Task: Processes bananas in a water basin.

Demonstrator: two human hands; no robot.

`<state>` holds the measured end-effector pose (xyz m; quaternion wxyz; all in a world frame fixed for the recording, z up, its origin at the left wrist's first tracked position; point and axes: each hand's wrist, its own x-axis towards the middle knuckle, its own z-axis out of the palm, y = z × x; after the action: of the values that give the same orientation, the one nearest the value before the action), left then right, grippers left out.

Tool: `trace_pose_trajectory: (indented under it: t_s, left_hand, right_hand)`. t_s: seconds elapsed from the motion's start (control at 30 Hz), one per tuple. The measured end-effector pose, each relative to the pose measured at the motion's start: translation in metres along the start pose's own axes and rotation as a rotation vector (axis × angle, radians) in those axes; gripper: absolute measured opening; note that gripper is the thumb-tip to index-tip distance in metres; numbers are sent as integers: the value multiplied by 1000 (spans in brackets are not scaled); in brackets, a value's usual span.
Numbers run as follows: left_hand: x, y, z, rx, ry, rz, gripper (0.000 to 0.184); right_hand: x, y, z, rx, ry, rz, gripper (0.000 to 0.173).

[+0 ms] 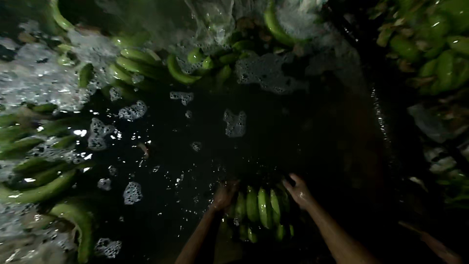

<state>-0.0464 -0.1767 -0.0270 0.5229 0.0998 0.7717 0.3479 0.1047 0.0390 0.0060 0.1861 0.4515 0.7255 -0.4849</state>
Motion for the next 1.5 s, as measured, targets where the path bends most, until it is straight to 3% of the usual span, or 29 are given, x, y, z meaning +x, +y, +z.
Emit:
trace_pose_trajectory:
  t_s: [0.13, 0.23, 0.3, 0.37, 0.43, 0.5, 0.6, 0.7, 0.8, 0.87, 0.93, 1.0, 1.17, 1.27, 1.33, 1.43, 1.5]
  left_hand:
    - [12, 21, -6, 48, -131, -114, 33]
    - [24, 18, -6, 1, -74, -104, 36]
    - [17, 22, -8, 89, 12, 43, 45]
    - [4, 26, -4, 235, 55, 254, 47]
    - [-11, 40, 7, 366, -17, 312, 48]
    - [-11, 60, 17, 523, -139, 134, 56]
    - [8, 70, 19, 519, -235, -119, 61]
    - [28, 61, 12, 512, -311, -129, 49]
    - [36, 55, 12, 420, -201, -129, 48]
    - [22, 64, 14, 323, -104, -76, 57]
    - [3, 76, 21, 447, -183, 32, 60]
    - [-6, 85, 34, 688, -311, 57, 61]
    - [9, 105, 43, 821, -473, -131, 41]
    - [34, 98, 37, 690, -522, -83, 36]
    - [39, 92, 18, 359, -417, -13, 29]
    - [35, 83, -14, -161, 0, 23, 36]
    - [30, 58, -31, -260, 213, 103, 41]
  right_hand:
    - [3, -16, 0, -8, 15, 82, 37]
    - [5, -29, -4, -21, 27, 185, 38]
    - [8, -26, -9, 33, 49, 119, 39]
    - [12, -18, -13, 48, -14, -70, 39]
    - [12, -16, -16, 60, -157, -182, 36]
    - [13, -22, -18, 15, -277, -167, 29]
    - [15, -31, -15, -117, -344, -144, 29]
    - [15, -47, -6, -339, -370, -126, 35]
    - [12, -68, 5, -364, -286, 61, 43]
    - [16, -62, 0, -70, -139, 196, 46]
    - [15, -44, -13, 186, 0, 296, 49]
    - [9, -20, -28, 231, 71, 348, 49]
    - [-22, 37, -40, 32, -38, 450, 48]
    - [-37, 61, -33, 85, -160, 411, 42]
    - [-41, 67, -28, 134, -164, 380, 40]
    - [-34, 64, -19, 184, -128, 379, 49]
    - [-28, 66, -12, 231, -75, 415, 53]
